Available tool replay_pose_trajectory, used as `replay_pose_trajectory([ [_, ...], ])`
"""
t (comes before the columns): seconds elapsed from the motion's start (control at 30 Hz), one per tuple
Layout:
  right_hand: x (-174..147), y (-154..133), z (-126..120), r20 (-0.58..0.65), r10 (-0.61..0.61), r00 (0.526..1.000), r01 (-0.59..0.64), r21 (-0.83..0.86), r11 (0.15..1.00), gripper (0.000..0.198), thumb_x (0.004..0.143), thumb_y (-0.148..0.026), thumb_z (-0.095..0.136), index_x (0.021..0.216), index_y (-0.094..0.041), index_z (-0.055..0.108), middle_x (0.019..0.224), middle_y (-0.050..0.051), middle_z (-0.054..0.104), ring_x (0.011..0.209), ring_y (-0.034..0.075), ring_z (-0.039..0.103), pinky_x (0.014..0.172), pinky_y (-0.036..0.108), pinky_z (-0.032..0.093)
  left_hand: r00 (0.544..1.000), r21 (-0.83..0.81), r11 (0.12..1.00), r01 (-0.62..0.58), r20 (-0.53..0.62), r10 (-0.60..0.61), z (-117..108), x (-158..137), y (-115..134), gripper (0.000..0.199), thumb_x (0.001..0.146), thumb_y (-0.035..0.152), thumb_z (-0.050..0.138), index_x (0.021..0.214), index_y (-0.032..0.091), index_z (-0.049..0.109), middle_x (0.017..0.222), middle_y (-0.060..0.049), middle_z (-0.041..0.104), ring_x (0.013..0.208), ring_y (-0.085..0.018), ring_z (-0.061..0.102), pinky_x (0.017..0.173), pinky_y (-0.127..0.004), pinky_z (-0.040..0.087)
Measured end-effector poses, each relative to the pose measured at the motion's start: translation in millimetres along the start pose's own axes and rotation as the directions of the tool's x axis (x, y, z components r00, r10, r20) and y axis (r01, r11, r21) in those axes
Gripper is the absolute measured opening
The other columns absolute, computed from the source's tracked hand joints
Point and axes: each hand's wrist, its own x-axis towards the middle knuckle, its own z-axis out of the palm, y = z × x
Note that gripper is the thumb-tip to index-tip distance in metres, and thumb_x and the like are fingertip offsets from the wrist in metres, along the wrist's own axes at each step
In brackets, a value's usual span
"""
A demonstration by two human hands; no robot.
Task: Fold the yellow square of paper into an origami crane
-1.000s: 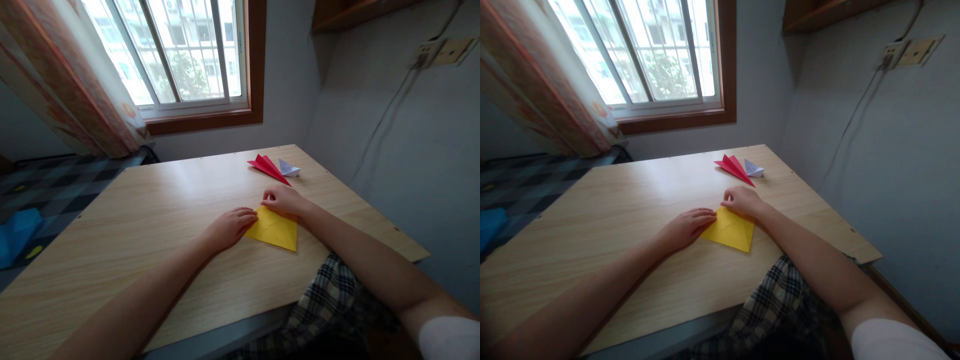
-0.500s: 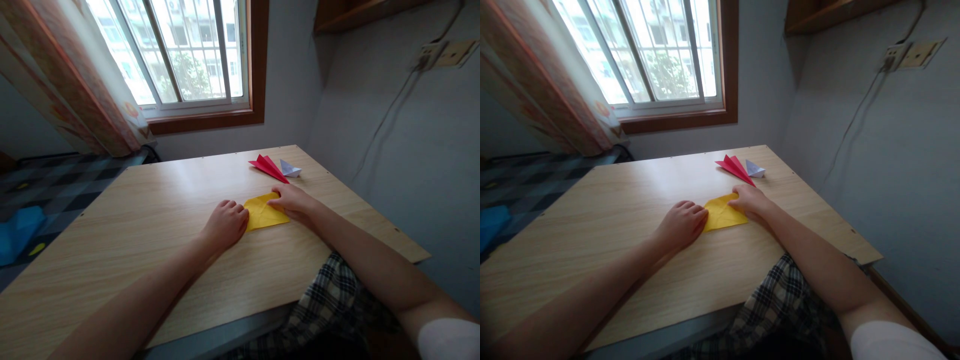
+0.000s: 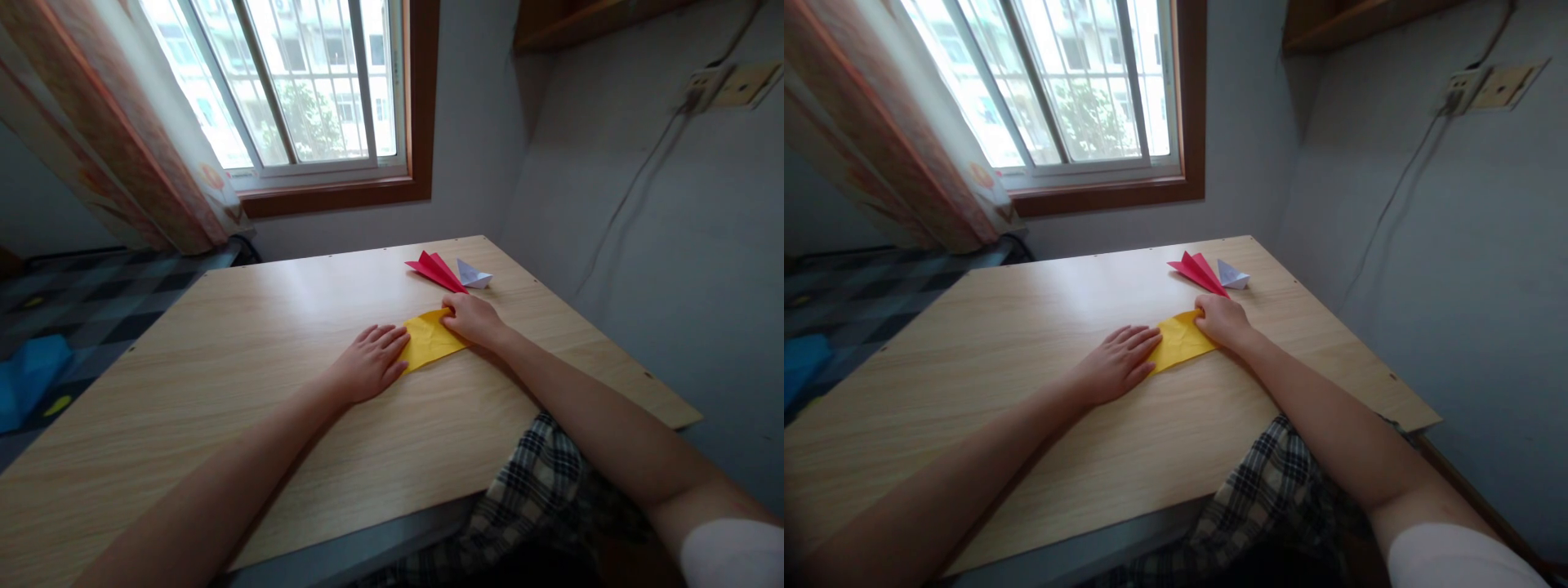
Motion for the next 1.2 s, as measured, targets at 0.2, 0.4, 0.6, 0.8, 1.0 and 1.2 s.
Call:
replay_pose_trajectory([
  [0.2,0,0,0,-0.03,-0.048,0.998,0.049,0.061,0.997,0.005,0.085,-0.022,0.061,0.087,-0.019,0.064,0.092,0.006,0.072,0.081,0.019,0.061,0.061,0.028,0.032,1.0,-0.001,1.0,0.025,0.004,-0.025,3,1,-3,0.056,0.105,0.05,0.031,0.15,0.019,0.046,0.158,-0.011,0.045,0.145,-0.03,0.041,0.122,-0.052,0.024],
  [0.4,-5,-4,1,-0.058,-0.201,0.978,0.209,0.215,0.954,0.015,0.08,-0.009,0.057,0.088,-0.018,0.065,0.094,0.005,0.07,0.084,0.017,0.06,0.069,0.025,0.039,0.998,0.021,0.999,0.032,-0.048,-0.031,-5,0,-7,0.052,0.1,0.052,0.045,0.139,0.019,0.054,0.147,-0.011,0.057,0.139,-0.031,0.046,0.121,-0.054,0.025],
  [0.6,-11,-8,2,-0.023,-0.356,0.934,0.349,0.27,0.897,0.019,0.081,-0.006,0.055,0.092,-0.018,0.066,0.097,0.005,0.07,0.088,0.017,0.06,0.079,0.026,0.043,0.997,0.015,0.999,0.052,-0.054,-0.051,-5,-1,-11,0.051,0.1,0.052,0.046,0.138,0.019,0.055,0.147,-0.012,0.056,0.138,-0.031,0.047,0.12,-0.053,0.028],
  [0.8,-14,-10,2,-0.04,-0.405,0.913,0.397,0.307,0.865,0.02,0.084,-0.009,0.054,0.098,-0.018,0.064,0.105,0.006,0.071,0.092,0.018,0.062,0.081,0.027,0.044,0.997,0.012,0.998,0.056,-0.053,-0.055,-5,-1,-10,0.051,0.1,0.051,0.046,0.138,0.018,0.056,0.147,-0.013,0.056,0.138,-0.032,0.047,0.12,-0.054,0.028],
  [1.0,-21,-18,-6,0.039,-0.427,0.903,0.402,0.272,0.874,0.018,0.078,-0.008,0.058,0.09,-0.021,0.064,0.104,0.006,0.072,0.094,0.021,0.062,0.08,0.028,0.044,0.998,0.021,0.998,0.053,-0.047,-0.052,-4,-1,-10,0.053,0.101,0.051,0.044,0.141,0.018,0.053,0.15,-0.012,0.054,0.14,-0.033,0.046,0.12,-0.054,0.028],
  [1.2,-20,-16,-7,0.13,-0.451,0.883,0.409,0.258,0.875,0.023,0.076,-0.008,0.059,0.093,-0.021,0.066,0.1,0.004,0.073,0.087,0.019,0.062,0.075,0.027,0.042,0.995,0.003,0.998,0.055,-0.085,-0.055,-1,-2,-10,0.05,0.1,0.049,0.046,0.137,0.016,0.054,0.145,-0.014,0.057,0.139,-0.032,0.046,0.12,-0.054,0.029],
])
